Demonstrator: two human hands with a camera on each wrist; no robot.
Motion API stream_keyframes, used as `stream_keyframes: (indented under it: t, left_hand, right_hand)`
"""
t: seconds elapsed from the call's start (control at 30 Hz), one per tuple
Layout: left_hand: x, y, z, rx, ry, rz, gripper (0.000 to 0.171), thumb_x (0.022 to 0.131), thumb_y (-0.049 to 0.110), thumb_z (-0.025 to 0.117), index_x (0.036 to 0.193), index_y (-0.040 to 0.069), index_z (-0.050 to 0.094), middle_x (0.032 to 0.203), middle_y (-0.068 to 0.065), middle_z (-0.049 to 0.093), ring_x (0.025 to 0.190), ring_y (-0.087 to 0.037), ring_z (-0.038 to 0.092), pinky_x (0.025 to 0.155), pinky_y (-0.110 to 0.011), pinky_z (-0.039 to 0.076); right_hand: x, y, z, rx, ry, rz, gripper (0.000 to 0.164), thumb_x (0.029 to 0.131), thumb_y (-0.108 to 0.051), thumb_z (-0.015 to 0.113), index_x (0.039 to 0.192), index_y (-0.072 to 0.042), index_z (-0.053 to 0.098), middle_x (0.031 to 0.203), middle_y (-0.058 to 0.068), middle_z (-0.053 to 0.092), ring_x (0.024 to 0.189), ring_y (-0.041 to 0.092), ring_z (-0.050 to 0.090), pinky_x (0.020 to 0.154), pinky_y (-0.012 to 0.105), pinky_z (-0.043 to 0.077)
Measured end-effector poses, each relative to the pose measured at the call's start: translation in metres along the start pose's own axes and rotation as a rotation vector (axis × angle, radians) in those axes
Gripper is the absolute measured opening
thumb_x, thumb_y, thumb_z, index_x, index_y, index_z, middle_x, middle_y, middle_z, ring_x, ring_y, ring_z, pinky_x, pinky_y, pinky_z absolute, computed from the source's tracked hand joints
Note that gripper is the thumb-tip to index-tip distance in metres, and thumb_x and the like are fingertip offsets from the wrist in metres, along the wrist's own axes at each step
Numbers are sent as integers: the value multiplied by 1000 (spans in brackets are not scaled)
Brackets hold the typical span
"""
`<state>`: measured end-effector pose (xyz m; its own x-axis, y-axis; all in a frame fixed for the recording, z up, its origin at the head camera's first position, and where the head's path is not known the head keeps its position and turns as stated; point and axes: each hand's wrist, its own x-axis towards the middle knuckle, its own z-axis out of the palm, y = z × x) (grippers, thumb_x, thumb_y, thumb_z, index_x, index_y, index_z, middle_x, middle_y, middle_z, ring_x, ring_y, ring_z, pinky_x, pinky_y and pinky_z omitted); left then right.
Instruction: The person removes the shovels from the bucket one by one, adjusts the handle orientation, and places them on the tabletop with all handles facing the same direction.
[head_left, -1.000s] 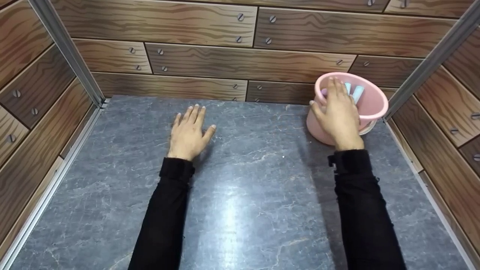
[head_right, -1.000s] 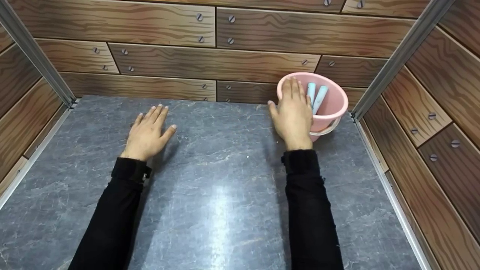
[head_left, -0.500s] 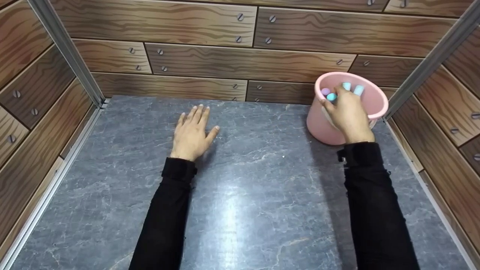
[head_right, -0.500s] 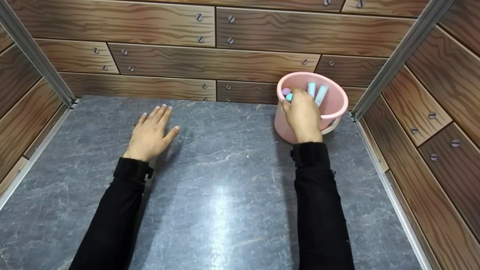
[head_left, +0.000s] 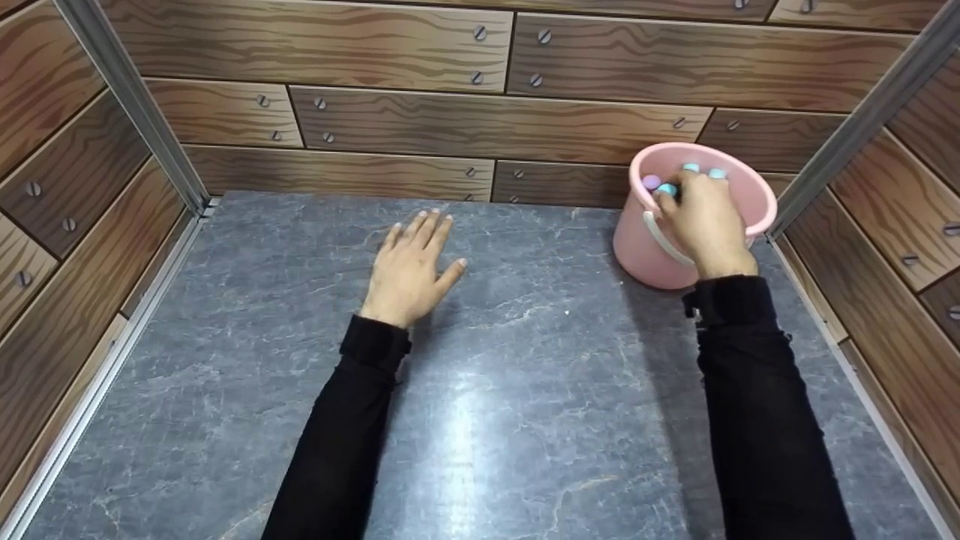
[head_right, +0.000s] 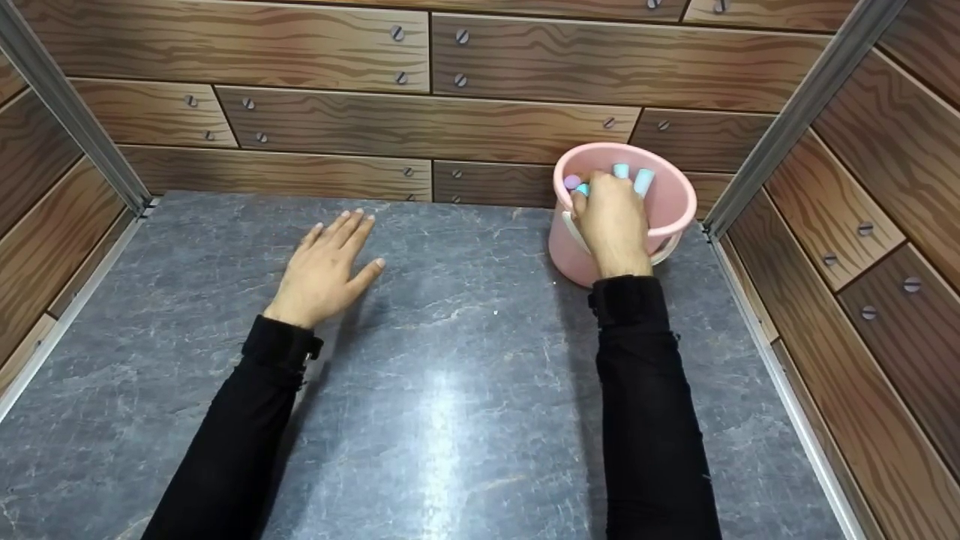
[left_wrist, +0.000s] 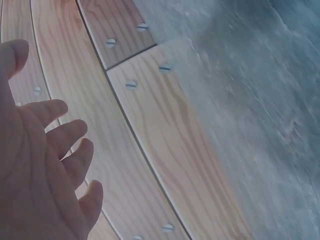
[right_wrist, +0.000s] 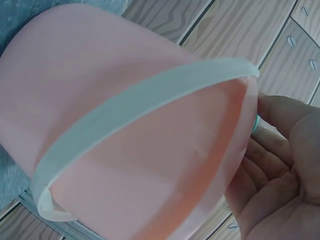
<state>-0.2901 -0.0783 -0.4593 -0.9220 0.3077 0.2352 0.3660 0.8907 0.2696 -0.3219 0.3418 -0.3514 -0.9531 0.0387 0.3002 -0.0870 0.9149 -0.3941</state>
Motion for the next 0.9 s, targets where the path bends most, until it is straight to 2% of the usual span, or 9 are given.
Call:
stream_keyframes:
  t: [0.13, 0.23, 0.3, 0.4, 0.53, 0.67, 0.8, 0.9]
  left_hand:
    - [0, 6, 0, -9, 7, 32, 80, 122, 60, 51, 185, 14, 36, 195, -12, 33, 183, -35, 32, 153, -63, 21]
    - [0, 8, 0, -20, 17, 46, 79, 121, 58, 53, 185, 13, 38, 194, -12, 35, 182, -36, 35, 152, -64, 23]
    - [0, 8, 0, -21, 20, 50, 79, 121, 57, 54, 184, 13, 38, 194, -12, 35, 181, -36, 35, 152, -64, 22]
    - [-1, 9, -1, -18, 19, 52, 79, 121, 58, 54, 185, 14, 38, 194, -12, 36, 182, -35, 35, 153, -63, 22]
    - [0, 10, -2, -17, 16, 62, 80, 121, 60, 53, 185, 15, 38, 194, -12, 36, 182, -34, 34, 153, -63, 22]
    - [-1, 12, -3, -19, 24, 76, 79, 121, 61, 52, 185, 15, 38, 193, -12, 37, 182, -34, 34, 152, -64, 25]
    - [0, 17, -6, -33, 20, 92, 80, 121, 60, 52, 186, 16, 36, 194, -11, 36, 182, -34, 34, 152, -62, 24]
    - [0, 22, -9, -45, 10, 103, 80, 122, 60, 51, 187, 18, 34, 195, -10, 34, 182, -34, 33, 153, -61, 23]
  right_hand:
    - [1, 2, -2, -21, 51, -7, 32, 113, -24, 67, 126, 2, 79, 114, 28, 75, 106, 47, 72, 91, 68, 59]
    - [1, 4, -3, -26, 80, -18, 24, 107, -17, 67, 115, 2, 78, 105, 25, 72, 97, 43, 68, 83, 61, 53]
    - [1, 4, -5, -22, 85, -27, 19, 104, -13, 67, 109, 2, 76, 102, 25, 72, 95, 43, 68, 81, 60, 52]
    - [1, 5, -6, -24, 76, -32, 15, 104, -11, 67, 103, 2, 74, 102, 26, 71, 95, 45, 68, 82, 63, 54]
    - [1, 5, -9, -35, 85, -28, 16, 105, -7, 65, 107, 4, 78, 105, 30, 77, 96, 51, 73, 84, 70, 56]
    - [0, 5, -13, -35, 112, -29, 29, 101, 0, 61, 121, 9, 80, 117, 35, 82, 108, 60, 78, 93, 76, 59]
    - [-1, 6, -15, -25, 121, -38, 37, 99, 3, 60, 130, 12, 79, 126, 38, 81, 117, 62, 78, 102, 74, 61]
    - [-3, 8, -16, -24, 131, -53, 33, 99, 4, 61, 124, 13, 80, 119, 36, 82, 109, 57, 78, 97, 70, 61]
